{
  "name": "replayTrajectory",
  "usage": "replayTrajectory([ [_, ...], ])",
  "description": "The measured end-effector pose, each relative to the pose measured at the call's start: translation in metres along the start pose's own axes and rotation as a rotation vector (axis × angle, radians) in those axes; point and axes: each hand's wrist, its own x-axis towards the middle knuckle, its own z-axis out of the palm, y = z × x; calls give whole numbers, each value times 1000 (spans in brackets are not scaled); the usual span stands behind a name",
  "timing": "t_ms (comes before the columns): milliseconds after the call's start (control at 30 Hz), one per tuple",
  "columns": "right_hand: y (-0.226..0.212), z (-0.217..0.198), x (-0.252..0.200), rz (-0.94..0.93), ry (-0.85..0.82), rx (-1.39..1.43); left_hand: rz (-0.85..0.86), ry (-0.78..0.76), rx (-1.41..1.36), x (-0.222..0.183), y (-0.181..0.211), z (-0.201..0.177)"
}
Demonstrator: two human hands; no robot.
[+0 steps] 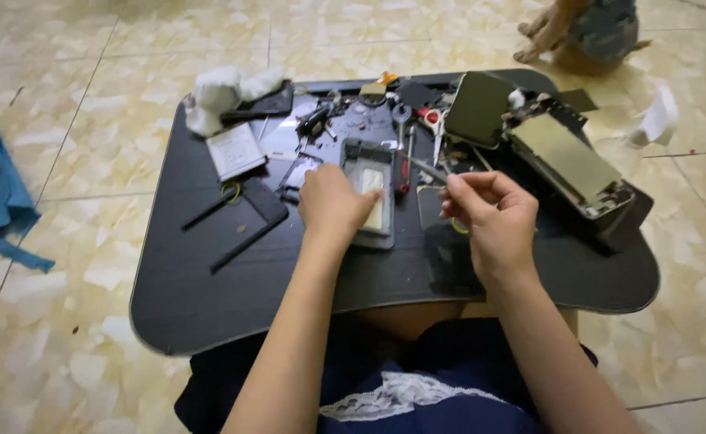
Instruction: Using a precision tool to manipulate and repair the internal chassis of a mobile phone.
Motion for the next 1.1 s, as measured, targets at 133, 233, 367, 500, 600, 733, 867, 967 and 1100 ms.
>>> replayTrajectory([
  [133, 6, 0, -9, -3, -45, -33, 32, 110, -143, 18, -33, 21],
  [233, 6, 4, -18, -32, -52, -1, 4, 112, -319, 23, -47, 28],
  [367, 10, 1, -21, -77, -81, -2, -33, 122, -701, 1, -39, 11],
  [500, 5, 0, -22, -113, -116, 10, -187, 67, -1340, 13, -46, 15],
  [600, 7, -3, -23, -128, -119, 32, -236, -204, -1885, -9, -33, -12],
  [733, 9, -4, -27, -128, -109, 69, -159, -333, -1975, -20, -44, -14],
  [867, 14, -7, -23, -140, -127, 54, -163, -405, -2013, -19, -51, -4],
  [967, 13, -11, -23, -144, -143, 36, -121, -425, -1926, -17, -53, 2],
  [1100, 17, -14, -25, -115, -166, 61, -52, -479, -1845, -15, -55, 2],
])
